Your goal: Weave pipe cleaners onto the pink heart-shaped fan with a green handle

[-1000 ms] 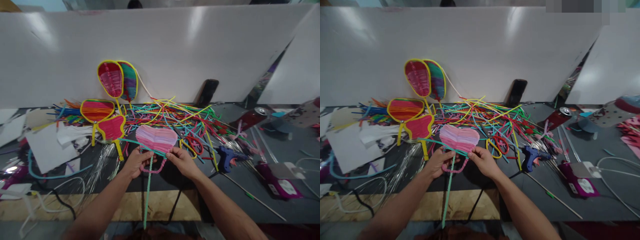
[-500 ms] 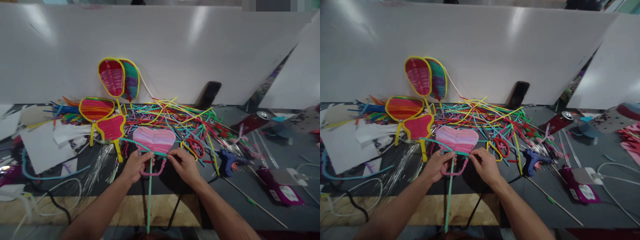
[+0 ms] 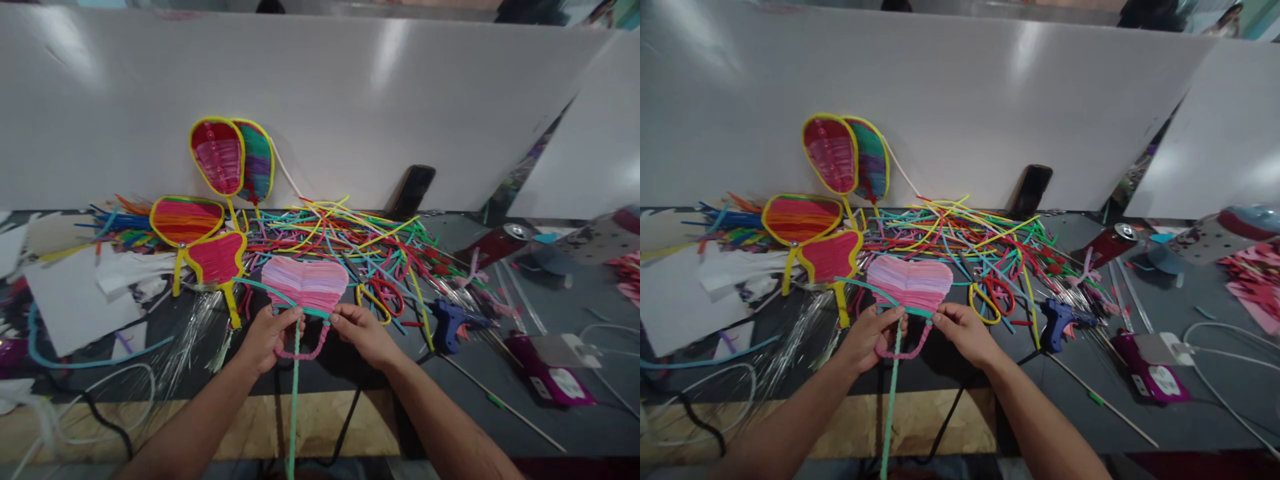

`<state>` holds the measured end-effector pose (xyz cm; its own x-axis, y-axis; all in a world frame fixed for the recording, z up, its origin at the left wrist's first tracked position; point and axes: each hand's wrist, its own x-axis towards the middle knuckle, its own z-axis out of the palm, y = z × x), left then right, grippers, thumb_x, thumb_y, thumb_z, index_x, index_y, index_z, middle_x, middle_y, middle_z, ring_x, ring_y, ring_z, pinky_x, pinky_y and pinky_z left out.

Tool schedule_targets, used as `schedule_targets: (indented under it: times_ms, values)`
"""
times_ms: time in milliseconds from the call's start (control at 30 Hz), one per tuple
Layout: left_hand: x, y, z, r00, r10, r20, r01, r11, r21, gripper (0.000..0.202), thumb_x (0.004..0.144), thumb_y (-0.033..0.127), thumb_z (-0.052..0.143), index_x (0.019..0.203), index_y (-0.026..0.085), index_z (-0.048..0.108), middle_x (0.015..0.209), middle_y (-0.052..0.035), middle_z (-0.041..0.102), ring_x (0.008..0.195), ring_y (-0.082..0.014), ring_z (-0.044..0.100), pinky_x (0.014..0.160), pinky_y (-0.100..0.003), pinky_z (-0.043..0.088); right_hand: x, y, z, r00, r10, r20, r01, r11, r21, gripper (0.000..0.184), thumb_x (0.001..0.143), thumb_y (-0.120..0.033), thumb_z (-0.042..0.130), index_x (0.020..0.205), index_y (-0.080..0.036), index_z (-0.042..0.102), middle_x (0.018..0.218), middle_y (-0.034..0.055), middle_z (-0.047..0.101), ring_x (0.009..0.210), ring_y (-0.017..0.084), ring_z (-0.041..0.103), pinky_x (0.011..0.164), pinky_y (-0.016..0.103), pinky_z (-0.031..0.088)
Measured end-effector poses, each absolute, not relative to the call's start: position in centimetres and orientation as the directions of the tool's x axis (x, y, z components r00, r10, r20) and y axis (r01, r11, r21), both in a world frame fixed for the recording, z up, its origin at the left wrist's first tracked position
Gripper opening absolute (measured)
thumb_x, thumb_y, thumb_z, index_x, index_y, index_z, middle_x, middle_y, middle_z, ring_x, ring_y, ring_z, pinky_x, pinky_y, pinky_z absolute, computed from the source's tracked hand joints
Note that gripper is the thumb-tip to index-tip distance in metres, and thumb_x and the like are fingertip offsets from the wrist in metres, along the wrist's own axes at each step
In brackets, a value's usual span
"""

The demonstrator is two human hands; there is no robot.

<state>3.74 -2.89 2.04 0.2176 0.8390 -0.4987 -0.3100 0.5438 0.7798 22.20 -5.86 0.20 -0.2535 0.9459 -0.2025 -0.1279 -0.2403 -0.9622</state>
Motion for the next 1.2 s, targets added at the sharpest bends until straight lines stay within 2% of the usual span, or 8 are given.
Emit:
schedule_targets:
  times_ms: [200,367,500,733,867,1000,1200]
  values:
    - [3.82,-2.91,1.88,0.224,0.831,-0.510,-0.349,0.557,0.754,0.028,0.054,0.028,0.081,0.065,0.013,0.060,0.055,0.0010,0.061,0.048,-0.0092,0.055,0.047,-0.020,0.047,22.11,-5.91,-0.46,-0.284,0.938,-0.201,-0.248,-0.274,-0.929,0.029,0.077,-0.046,0.063,0.077,-0.017,0.060,0.061,-0.0050,0.039,0.051,0.007,0.027,0.046,0.020,0.020]
    - [3.78,-2.95,1.83,0.241,0.806,-0.540,-0.364,0.591,0.720,0.029,0.053,0.028,0.082,0.066,0.013,0.060,0.055,0.0008,0.061,0.048,-0.0088,0.055,0.047,-0.020,0.048,21.86,-6.03,-0.48,-0.286,0.937,-0.203,-0.397,-0.309,-0.864,0.024,0.073,-0.040,0.069,0.074,-0.017,0.062,0.063,-0.0036,0.046,0.053,0.007,0.035,0.051,0.020,0.028]
    - [3.90,-3.13,2.01,0.283,0.794,-0.538,-0.354,0.608,0.711,0.028,0.054,0.028,0.081,0.065,0.013,0.061,0.054,0.0011,0.060,0.047,-0.0084,0.054,0.047,-0.020,0.048,21.66,-6.16,-0.55,-0.277,0.939,-0.205,-0.444,-0.314,-0.839,0.022,0.070,-0.038,0.073,0.076,-0.018,0.065,0.064,-0.0034,0.048,0.055,0.007,0.037,0.054,0.021,0.031]
    - [3.95,-3.17,2.13,0.293,0.793,-0.535,-0.347,0.609,0.713,0.028,0.055,0.030,0.081,0.063,0.012,0.061,0.053,0.0002,0.060,0.047,-0.0087,0.054,0.047,-0.020,0.046,21.58,-6.17,-0.68,-0.257,0.942,-0.218,-0.429,-0.313,-0.847,0.024,0.068,-0.041,0.074,0.078,-0.020,0.067,0.069,-0.0015,0.056,0.060,0.010,0.045,0.065,0.026,0.039]
    - [3.84,-3.16,1.82,0.240,0.822,-0.516,-0.356,0.569,0.741,0.027,0.055,0.028,0.081,0.066,0.014,0.060,0.056,0.0010,0.061,0.050,-0.0097,0.057,0.049,-0.020,0.047,21.99,-5.96,-0.66,-0.229,0.953,-0.198,-0.358,-0.271,-0.893,0.023,0.072,-0.041,0.070,0.080,-0.020,0.067,0.071,-0.0007,0.059,0.065,0.012,0.050,0.068,0.026,0.041]
    - [3.97,-3.33,1.62,0.227,0.834,-0.503,-0.330,0.552,0.766,0.027,0.056,0.029,0.080,0.068,0.014,0.061,0.057,0.0019,0.061,0.052,-0.0110,0.059,0.051,-0.022,0.048,22.19,-5.81,-0.57,-0.241,0.954,-0.177,-0.288,-0.245,-0.926,0.027,0.070,-0.043,0.071,0.082,-0.019,0.068,0.077,0.0007,0.064,0.071,0.014,0.055,0.075,0.030,0.043]
    - [4.09,-3.32,1.76,0.213,0.815,-0.539,-0.329,0.579,0.746,0.031,0.058,0.037,0.076,0.065,0.015,0.054,0.054,0.0028,0.058,0.050,-0.0122,0.059,0.049,-0.023,0.048,22.05,-5.96,-0.65,-0.245,0.957,-0.154,-0.266,-0.219,-0.939,0.031,0.073,-0.046,0.068,0.088,-0.019,0.068,0.080,0.0024,0.065,0.071,0.016,0.056,0.074,0.032,0.044]
